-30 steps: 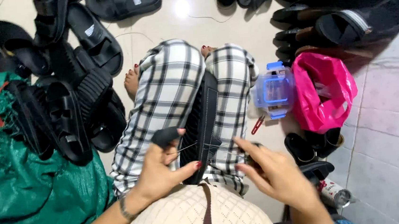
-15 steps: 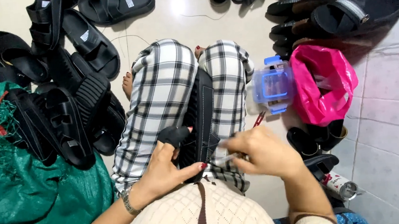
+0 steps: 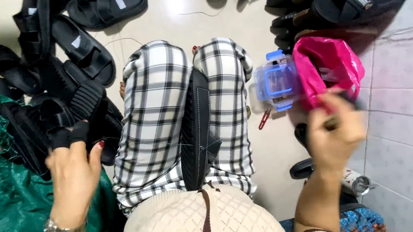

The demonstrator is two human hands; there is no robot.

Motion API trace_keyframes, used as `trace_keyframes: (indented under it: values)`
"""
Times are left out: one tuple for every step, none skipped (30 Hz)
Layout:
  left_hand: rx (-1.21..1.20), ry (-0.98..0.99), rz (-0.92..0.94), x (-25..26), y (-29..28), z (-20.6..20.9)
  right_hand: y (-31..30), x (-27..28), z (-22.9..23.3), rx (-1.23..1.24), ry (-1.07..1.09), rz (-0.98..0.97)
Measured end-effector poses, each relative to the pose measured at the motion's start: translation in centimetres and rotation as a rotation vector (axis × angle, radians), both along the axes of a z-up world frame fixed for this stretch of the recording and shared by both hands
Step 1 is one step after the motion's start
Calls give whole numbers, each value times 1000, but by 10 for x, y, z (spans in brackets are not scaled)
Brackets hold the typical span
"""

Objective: The person is hand-stitching the sole of a black sandal using a needle and thread while sitting on the floor.

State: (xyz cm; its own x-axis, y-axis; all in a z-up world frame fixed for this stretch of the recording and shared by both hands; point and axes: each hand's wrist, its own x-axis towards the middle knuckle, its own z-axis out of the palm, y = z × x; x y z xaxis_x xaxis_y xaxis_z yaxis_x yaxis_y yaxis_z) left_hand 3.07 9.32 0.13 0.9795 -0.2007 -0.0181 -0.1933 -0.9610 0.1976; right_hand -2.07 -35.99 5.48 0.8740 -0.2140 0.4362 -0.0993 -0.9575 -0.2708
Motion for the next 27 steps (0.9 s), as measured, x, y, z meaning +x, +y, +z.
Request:
trace_keyframes:
  values:
    - [1,6,-2,5,-22,11,17,3,-5,1,6,-2]
    - [-266,35,-64,10,-43,21,33,5,-10,440,198,241]
    - [-531,58,-128,15,-64,31,51,8,-16,882,382,491]
    - [-527,62,-132,4,-70,24,59,10,-20,887,380,487]
    - [-550,239,-215,-5,-78,16,65,15,-24,748,504,580]
    - [-570,417,-300,-15,-86,9,71,21,-27,604,624,669]
    - [-570,413,-301,-12,-79,7,69,21,-26,601,621,670]
    - [-628,700,-285,-9,-72,5,66,21,-25,743,637,703]
    - [-678,999,-268,-7,-65,2,64,18,-24,891,658,724]
    - [-677,1006,-273,-11,-69,-2,63,18,-34,893,660,716]
    - [-1265,1295,-280,-17,-71,-6,63,17,-45,1421,706,737]
    - [-1874,1544,-261,-24,-73,-8,64,14,-55,1955,723,720]
    - [-1871,1537,-263,-12,-84,4,72,12,-69,1954,721,728]
    - [-1601,1058,-299,-1,-94,17,79,10,-82,2099,555,629]
    - [-1300,601,-309,9,-105,31,86,9,-94,2229,385,527]
    - [-1298,591,-310,4,-100,17,89,14,-90,2227,387,539]
    - [-885,301,-354,0,-95,2,93,19,-85,2098,341,496]
    - [-466,18,-378,-4,-91,-13,96,23,-81,1968,296,452]
    - [-462,18,-378,-15,-88,-23,99,26,-75,1972,294,454]
    - [-525,40,-453,-27,-86,-35,102,29,-70,1628,242,434]
    - [-591,72,-530,-42,-84,-45,105,28,-64,1287,194,396]
    - [-589,83,-532,-49,-84,-38,108,21,-73,1292,197,387]
    - [-682,230,-523,-49,-85,-31,110,22,-81,1338,244,348]
    - [-774,379,-511,-49,-86,-24,112,24,-88,1384,291,308]
    - [-773,371,-519,-48,-85,-27,100,26,-91,1379,280,311]
    - [-757,400,-476,-48,-83,-31,88,29,-95,1463,354,298]
    - [-738,451,-413,-58,-77,-33,81,22,-100,1559,454,275]
